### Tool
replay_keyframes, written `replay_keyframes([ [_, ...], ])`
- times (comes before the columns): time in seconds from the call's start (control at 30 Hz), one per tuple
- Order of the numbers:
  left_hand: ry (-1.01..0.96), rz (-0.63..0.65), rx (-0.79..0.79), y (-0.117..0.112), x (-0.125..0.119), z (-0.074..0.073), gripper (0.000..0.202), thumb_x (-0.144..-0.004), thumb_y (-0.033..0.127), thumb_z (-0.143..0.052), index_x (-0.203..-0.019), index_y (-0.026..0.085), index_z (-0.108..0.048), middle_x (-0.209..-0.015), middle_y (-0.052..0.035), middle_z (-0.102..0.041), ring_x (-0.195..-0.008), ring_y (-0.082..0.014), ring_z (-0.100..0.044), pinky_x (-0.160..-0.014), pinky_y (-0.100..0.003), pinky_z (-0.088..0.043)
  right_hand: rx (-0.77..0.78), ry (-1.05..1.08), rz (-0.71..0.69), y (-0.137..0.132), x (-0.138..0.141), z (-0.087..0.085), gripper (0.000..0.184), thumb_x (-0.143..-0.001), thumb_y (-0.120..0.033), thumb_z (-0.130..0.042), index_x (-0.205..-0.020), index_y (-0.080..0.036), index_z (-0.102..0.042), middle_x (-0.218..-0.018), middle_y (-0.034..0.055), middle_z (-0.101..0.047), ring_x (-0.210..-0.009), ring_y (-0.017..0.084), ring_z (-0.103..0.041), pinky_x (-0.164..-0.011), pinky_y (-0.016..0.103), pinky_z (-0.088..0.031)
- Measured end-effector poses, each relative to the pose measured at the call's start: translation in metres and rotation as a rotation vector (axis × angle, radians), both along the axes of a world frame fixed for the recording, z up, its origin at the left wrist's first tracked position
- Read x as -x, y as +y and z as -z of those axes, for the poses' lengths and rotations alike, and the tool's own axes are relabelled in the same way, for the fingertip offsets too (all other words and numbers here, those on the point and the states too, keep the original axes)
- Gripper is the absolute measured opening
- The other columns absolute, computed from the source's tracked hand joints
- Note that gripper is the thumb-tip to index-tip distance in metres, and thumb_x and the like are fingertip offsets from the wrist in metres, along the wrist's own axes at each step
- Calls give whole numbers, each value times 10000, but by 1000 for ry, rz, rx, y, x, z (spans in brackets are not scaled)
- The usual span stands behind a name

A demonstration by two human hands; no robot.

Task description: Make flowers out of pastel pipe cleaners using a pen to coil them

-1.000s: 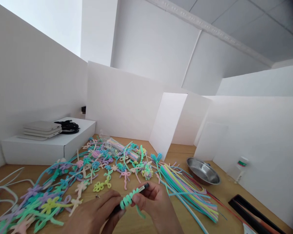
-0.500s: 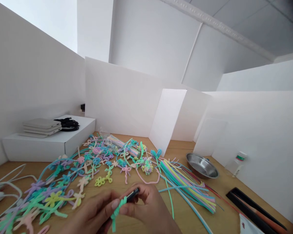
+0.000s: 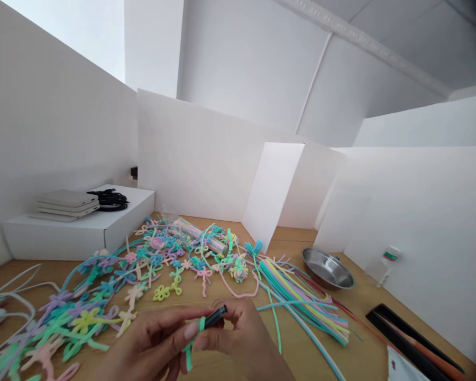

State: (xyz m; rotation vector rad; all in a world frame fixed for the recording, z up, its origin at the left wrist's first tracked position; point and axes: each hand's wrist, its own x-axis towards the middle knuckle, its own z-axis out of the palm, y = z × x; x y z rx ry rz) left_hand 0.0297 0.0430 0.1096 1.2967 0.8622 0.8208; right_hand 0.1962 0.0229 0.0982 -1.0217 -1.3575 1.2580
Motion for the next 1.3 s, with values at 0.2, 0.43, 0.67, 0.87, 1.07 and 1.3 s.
replay_keyframes([
  [0.2, -43, -89, 72, 16, 0, 10, 363, -621, 560, -738, -700, 205, -740, -440, 37, -606, -345, -50, -432, -363, -146, -219, -255, -196, 332, 2, 9, 2, 190, -748, -386, -732, -731, -199, -704, -689, -14, -654, -666, 141, -562, -632, 230, -401],
  [0.43, -59, -175, -10, 17, -2, 10, 320, -637, 523, -747, -597, 206, -742, -468, 28, -649, -463, -127, -555, -474, -193, -477, -848, -637, 518, -4, 19, 3, 172, -821, -387, -667, -922, -250, -642, -843, 3, -713, -765, 184, -651, -716, 290, -398],
  [0.67, -121, -107, 78, 19, -6, 14, 350, -670, 531, -719, -623, 184, -728, -529, 21, -668, -518, -153, -623, -515, -236, -539, -868, -830, 496, 1, 21, 13, 135, -898, -217, -521, -793, -205, -605, -757, 16, -668, -714, 175, -616, -702, 303, -369],
  [0.87, -155, -91, 183, 23, -5, 16, 365, -677, 530, -719, -639, 177, -632, -346, 80, -473, -295, -21, -250, -311, -120, -162, -744, -824, 387, -1, 12, 14, 73, -863, -142, -527, -821, -191, -560, -775, 15, -652, -721, 173, -588, -679, 265, -396],
  [1.07, -270, -17, 321, 19, -4, 16, 413, -599, 529, -783, -769, 195, -609, -360, 152, -331, -353, 1, -58, -328, -132, -77, -673, -765, 321, -3, 12, 17, 111, -842, -125, -504, -780, -218, -512, -678, -18, -612, -662, 159, -563, -608, 225, -377],
  [1.3, -285, -62, 378, 15, -3, 13, 395, -641, 524, -759, -803, 209, -584, -401, 148, -321, -389, -23, -88, -357, -141, -84, -616, -741, 232, -6, 9, 12, 132, -865, -115, -465, -796, -222, -502, -652, -33, -614, -649, 134, -559, -633, 202, -375],
])
